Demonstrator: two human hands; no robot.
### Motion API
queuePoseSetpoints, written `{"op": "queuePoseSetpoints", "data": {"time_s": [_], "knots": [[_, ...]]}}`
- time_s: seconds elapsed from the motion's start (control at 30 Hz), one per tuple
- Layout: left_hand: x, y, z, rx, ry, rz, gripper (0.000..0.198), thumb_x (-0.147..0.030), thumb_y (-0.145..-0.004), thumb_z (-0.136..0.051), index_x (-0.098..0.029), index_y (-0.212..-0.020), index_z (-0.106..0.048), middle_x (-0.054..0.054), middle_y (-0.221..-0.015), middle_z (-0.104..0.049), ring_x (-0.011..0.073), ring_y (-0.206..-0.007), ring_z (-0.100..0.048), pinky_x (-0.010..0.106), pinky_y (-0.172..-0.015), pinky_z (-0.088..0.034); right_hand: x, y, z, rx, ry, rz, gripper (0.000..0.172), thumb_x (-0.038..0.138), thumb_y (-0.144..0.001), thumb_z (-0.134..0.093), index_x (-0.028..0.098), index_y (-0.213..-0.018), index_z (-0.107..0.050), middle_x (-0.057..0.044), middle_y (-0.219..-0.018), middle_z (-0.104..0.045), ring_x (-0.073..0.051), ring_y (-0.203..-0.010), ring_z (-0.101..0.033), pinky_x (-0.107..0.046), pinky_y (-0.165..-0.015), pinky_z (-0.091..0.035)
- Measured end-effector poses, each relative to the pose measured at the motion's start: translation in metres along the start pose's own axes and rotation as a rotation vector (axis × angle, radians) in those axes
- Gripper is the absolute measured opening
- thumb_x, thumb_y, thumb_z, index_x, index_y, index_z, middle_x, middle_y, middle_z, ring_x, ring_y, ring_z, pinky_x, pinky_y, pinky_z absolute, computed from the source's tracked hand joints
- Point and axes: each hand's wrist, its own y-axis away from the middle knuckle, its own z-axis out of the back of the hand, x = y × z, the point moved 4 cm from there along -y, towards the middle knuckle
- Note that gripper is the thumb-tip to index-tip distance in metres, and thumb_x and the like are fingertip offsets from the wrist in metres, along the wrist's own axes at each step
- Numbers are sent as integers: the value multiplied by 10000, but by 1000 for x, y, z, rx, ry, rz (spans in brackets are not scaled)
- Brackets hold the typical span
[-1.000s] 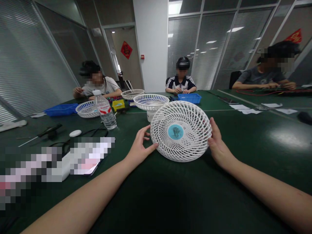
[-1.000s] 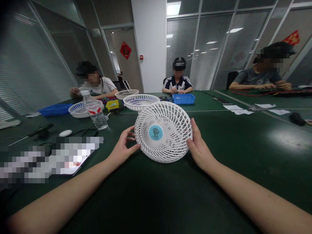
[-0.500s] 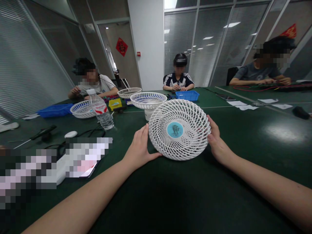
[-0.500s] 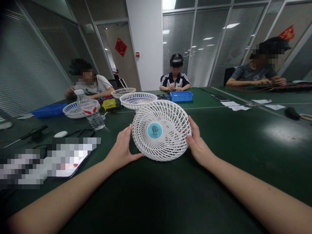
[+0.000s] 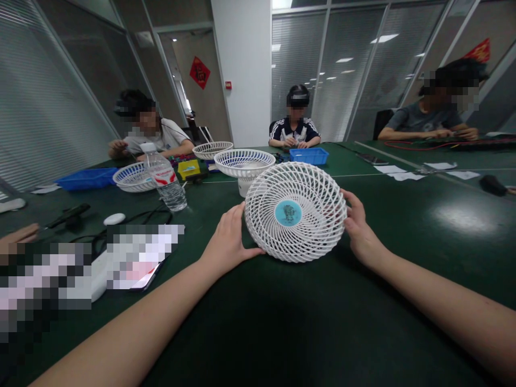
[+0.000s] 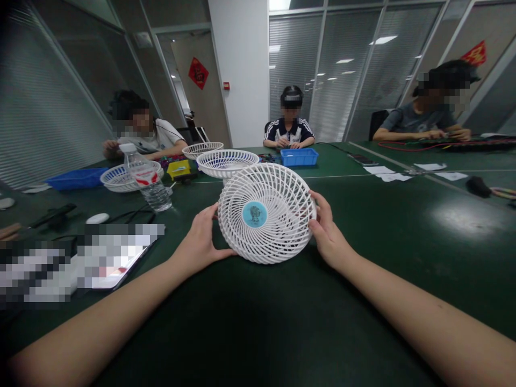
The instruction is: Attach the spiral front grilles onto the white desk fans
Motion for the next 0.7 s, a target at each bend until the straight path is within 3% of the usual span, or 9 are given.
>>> {"op": "queuePoseSetpoints", "data": {"time_s": [0.2,0.5,0.57,0.63,0.7], "knots": [[2,2,-5,35,-4,33,1126,-437,-722,-736,-241,-1512,42,204,-1514,-239,371,-1397,-274,565,-1106,-289,10,-2,6,-136,118,81,579,635,-910,-366,299,-1379,-316,-71,-1421,-356,-263,-1265,-411,-428,-1026,-432],[10,2,-11,74,24,66,1094,-405,-777,-691,-257,-1512,106,181,-1560,-220,354,-1417,-264,550,-1114,-270,12,6,3,-70,158,132,678,610,-866,-472,278,-1424,-279,-84,-1469,-300,-268,-1260,-422,-433,-1038,-424],[12,3,-11,81,11,100,1091,-385,-775,-694,-266,-1512,101,165,-1569,-214,341,-1418,-269,536,-1117,-275,7,4,4,-119,95,67,663,595,-875,-458,273,-1424,-272,-90,-1445,-342,-258,-1229,-459,-439,-1025,-434],[14,3,-12,93,7,135,1086,-389,-772,-696,-277,-1512,91,146,-1578,-198,326,-1423,-264,519,-1121,-280,-5,0,8,-230,25,-95,633,585,-902,-387,264,-1432,-257,-95,-1385,-426,-253,-1190,-502,-454,-997,-453],[15,2,-13,112,13,155,1081,-419,-774,-690,-283,-1512,88,128,-1587,-178,309,-1430,-254,500,-1127,-279,-16,-5,9,-222,40,-261,621,574,-897,-390,254,-1425,-315,-94,-1314,-507,-263,-1177,-522,-464,-991,-459]]}}
